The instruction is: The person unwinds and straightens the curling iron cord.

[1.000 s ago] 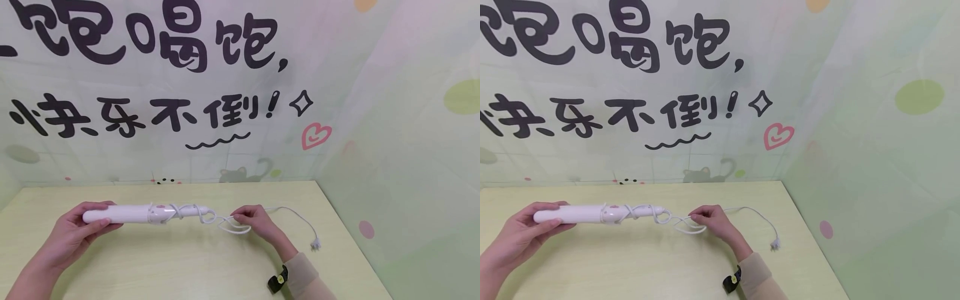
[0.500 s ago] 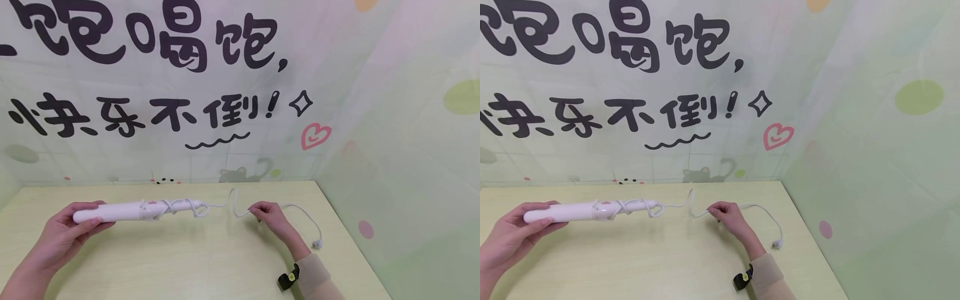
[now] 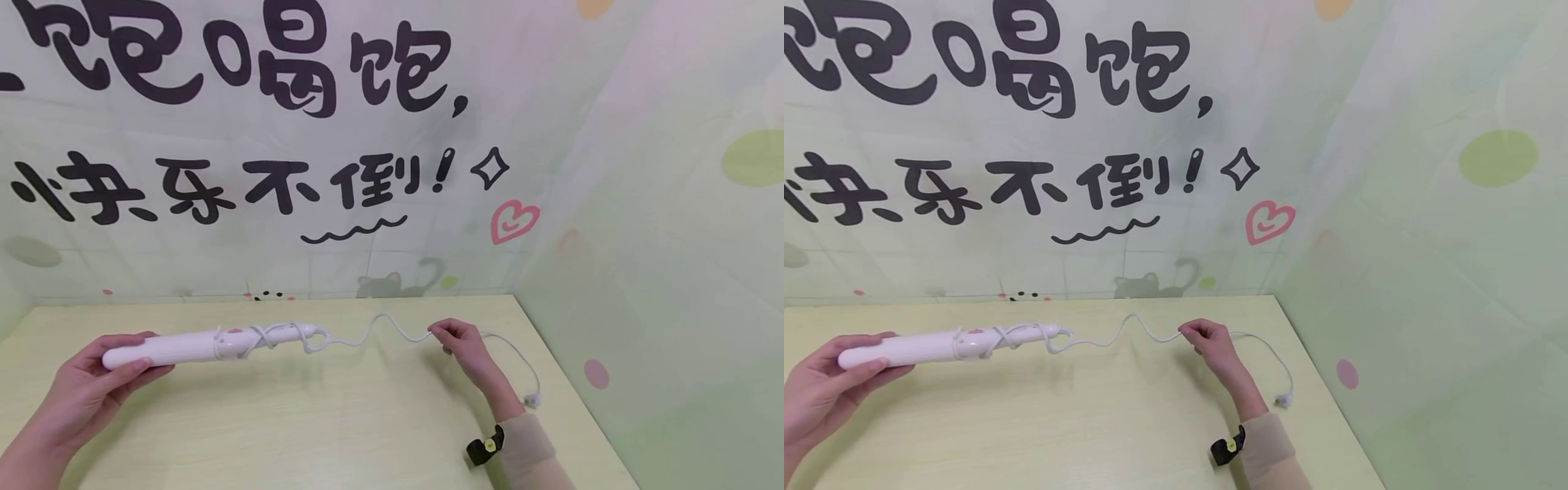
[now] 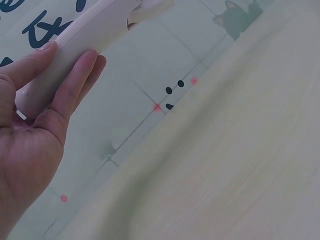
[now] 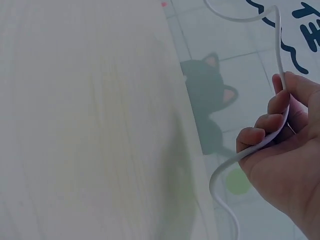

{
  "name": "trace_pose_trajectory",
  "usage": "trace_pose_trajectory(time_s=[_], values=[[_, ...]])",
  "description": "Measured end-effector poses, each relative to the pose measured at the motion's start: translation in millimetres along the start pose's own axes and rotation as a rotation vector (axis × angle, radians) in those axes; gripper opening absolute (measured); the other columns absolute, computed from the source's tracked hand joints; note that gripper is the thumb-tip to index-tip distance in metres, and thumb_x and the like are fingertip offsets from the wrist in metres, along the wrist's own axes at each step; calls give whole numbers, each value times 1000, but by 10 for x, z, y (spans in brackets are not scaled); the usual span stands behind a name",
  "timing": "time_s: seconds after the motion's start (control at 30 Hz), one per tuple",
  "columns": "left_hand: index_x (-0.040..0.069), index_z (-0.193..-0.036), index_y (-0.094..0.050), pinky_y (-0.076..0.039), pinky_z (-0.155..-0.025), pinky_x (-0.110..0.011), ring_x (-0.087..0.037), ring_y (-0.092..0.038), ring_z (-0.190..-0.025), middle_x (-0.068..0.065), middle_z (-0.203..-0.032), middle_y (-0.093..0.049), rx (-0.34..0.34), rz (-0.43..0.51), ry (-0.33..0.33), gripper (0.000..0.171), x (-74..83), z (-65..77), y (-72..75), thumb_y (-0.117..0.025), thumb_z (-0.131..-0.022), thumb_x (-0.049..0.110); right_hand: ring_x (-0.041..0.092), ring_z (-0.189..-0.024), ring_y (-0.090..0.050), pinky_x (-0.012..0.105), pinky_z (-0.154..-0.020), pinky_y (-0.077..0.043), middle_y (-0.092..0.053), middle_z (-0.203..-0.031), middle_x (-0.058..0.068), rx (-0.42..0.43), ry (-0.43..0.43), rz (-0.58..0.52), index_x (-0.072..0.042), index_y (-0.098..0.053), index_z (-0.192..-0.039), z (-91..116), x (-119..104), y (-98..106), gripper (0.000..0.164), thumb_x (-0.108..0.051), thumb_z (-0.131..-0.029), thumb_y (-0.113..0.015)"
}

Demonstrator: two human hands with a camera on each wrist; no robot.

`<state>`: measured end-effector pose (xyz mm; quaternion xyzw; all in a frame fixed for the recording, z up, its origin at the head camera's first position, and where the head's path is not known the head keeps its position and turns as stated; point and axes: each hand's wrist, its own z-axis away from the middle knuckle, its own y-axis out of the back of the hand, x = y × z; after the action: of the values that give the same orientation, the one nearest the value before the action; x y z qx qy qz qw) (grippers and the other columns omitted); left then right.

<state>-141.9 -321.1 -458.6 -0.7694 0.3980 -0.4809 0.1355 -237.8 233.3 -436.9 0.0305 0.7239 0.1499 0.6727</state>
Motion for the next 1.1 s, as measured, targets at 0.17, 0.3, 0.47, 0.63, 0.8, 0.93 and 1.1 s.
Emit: trace_pose_trajectory(time_s=[0.17, 0.3, 0.47, 0.63, 0.8, 0.93, 1.1], values=[[-16, -131, -57, -53, -98, -56, -36, -64, -120, -26, -132, -63, 7, 18, -2, 52, 15, 20, 21, -23, -96, -34, 17, -76, -50, 23, -63, -46, -58, -82, 1, 54, -5, 56, 10, -70, -107, -22, 64, -4, 24, -13, -101, -67], [-16, -131, -57, -53, -98, -56, -36, -64, -120, -26, -133, -63, 2, 23, -7, 52, 18, 19, 23, -23, -96, -34, 20, -76, -53, 22, -63, -48, -63, -82, 7, 52, 9, 114, 8, -72, -103, -39, 123, -19, 17, -7, -100, -65], [-16, -131, -57, -53, -99, -57, -36, -64, -121, -27, -133, -62, -6, 31, -12, 52, 23, 17, 19, -23, -95, -34, 20, -77, -56, 22, -64, -52, -66, -84, 12, -6, 20, 124, 11, -70, -103, -30, 138, -38, 16, -1, -100, -61], [-16, -132, -56, -51, -100, -57, -37, -63, -122, -27, -134, -62, -16, 45, -14, 53, 27, 24, 21, -22, -95, -34, 17, -81, -60, 24, -71, -57, -69, -89, 13, -51, 26, 133, 14, -69, -106, -21, 129, -48, 20, -2, -103, -58], [-17, -133, -55, -50, -100, -57, -37, -62, -123, -27, -135, -61, -24, 44, -17, 53, 28, 22, 25, -23, -95, -34, 15, -87, -64, 27, -80, -63, -71, -100, 24, -82, 25, 140, 15, -68, -107, -20, 119, -75, 22, -3, -104, -57], [-17, -133, -55, -52, -99, -57, -36, -63, -122, -27, -135, -61, -10, 25, -17, 53, 30, 26, 23, -23, -95, -34, 22, -92, -67, 25, -82, -63, -71, -99, 22, -102, 52, 132, 16, -67, -107, -31, 106, -114, 22, -3, -104, -56], [-16, -132, -56, -53, -98, -57, -36, -64, -121, -26, -134, -62, 2, 14, -15, 52, 32, 28, 9, -24, -95, -34, 33, -96, -69, 32, -86, -66, -70, -107, 27, -130, 126, 99, 16, -59, -124, -40, 48, -199, 27, -3, -105, -55]])
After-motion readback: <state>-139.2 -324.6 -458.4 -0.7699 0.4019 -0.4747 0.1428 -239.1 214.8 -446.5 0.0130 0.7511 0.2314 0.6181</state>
